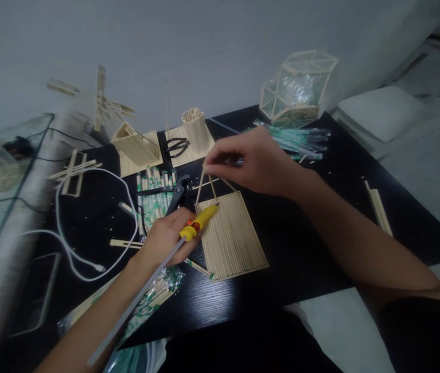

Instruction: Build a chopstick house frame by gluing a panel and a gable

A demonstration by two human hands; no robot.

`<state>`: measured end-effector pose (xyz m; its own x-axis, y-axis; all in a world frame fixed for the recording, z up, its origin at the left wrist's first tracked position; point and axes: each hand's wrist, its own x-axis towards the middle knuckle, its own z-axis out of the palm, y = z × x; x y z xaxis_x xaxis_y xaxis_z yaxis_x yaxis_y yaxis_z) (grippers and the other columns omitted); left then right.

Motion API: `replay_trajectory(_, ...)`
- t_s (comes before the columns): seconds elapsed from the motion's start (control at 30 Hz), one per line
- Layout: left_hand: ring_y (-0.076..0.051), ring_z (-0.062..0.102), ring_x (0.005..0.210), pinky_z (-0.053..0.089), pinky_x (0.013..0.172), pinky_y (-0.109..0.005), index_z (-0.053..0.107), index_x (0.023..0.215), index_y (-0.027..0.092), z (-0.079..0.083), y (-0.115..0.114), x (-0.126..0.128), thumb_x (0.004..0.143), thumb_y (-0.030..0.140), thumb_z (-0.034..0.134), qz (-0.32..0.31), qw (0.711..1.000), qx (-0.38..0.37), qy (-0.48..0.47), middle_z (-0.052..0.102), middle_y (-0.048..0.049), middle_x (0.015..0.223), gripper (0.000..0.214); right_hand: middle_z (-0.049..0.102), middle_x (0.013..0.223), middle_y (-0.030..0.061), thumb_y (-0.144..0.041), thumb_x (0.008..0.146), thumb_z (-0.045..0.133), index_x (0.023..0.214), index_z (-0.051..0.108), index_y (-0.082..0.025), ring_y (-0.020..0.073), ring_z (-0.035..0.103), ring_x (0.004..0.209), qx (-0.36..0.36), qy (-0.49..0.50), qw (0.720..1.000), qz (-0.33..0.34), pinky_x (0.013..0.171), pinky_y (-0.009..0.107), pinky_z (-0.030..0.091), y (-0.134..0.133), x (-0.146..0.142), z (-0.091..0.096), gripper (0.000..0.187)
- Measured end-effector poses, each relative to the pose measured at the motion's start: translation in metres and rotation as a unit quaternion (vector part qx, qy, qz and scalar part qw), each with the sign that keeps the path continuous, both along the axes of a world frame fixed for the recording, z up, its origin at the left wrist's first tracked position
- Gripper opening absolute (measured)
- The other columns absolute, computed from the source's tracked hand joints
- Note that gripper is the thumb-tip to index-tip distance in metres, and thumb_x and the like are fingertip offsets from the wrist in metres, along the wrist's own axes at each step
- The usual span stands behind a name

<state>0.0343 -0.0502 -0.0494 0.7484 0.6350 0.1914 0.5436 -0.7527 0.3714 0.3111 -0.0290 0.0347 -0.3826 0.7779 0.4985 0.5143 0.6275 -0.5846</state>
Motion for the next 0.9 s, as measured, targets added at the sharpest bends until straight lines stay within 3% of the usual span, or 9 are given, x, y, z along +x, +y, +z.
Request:
replay_trajectory(0.33,-0.02,0.068,0.078,0.053,0.063,-0.031,0.058,0.102,0.02,-0.002,0.0,-0.002,0.092,0.029,0.056,-0.041,0.998,0.005,-0.045,0.067,-0.0057,0.092,0.013,0.077,0.079,0.0015,-0.025,0.093,0.073,0.091,0.077,-0.017,0.0124,0.062,0.068,-0.006,-0.012,1.0,-0.007,0.071,0.027,0.044,0.0,0.001,0.0,0.008)
replay_trajectory(0.67,-0.02,0.067,0.079,0.052,0.066,-0.031,0.058,0.099,0.02,-0.006,0.0,-0.004,0.093,0.029,0.057,-0.034,0.998,-0.003,-0.056,0.067,-0.0063,0.093,0.011,0.079,0.086,0.0024,-0.025,0.094,0.072,0.093,0.077,-0.018,0.0132,0.066,0.071,-0.014,-0.017,1.0,-0.003,0.072,0.028,0.047,-0.002,0.001,0.002,0.009)
replay_trajectory(0.9,-0.019,0.068,0.083,0.054,0.068,-0.03,0.061,0.107,0.02,0.008,-0.001,-0.006,0.095,0.023,0.059,-0.058,0.991,0.012,-0.12,0.069,-0.0072,0.097,0.013,0.079,0.086,0.0021,-0.026,0.095,0.072,0.094,0.077,-0.018,0.013,0.065,0.071,-0.015,-0.025,1.0,0.002,0.071,0.028,0.047,0.0,0.002,0.001,0.009)
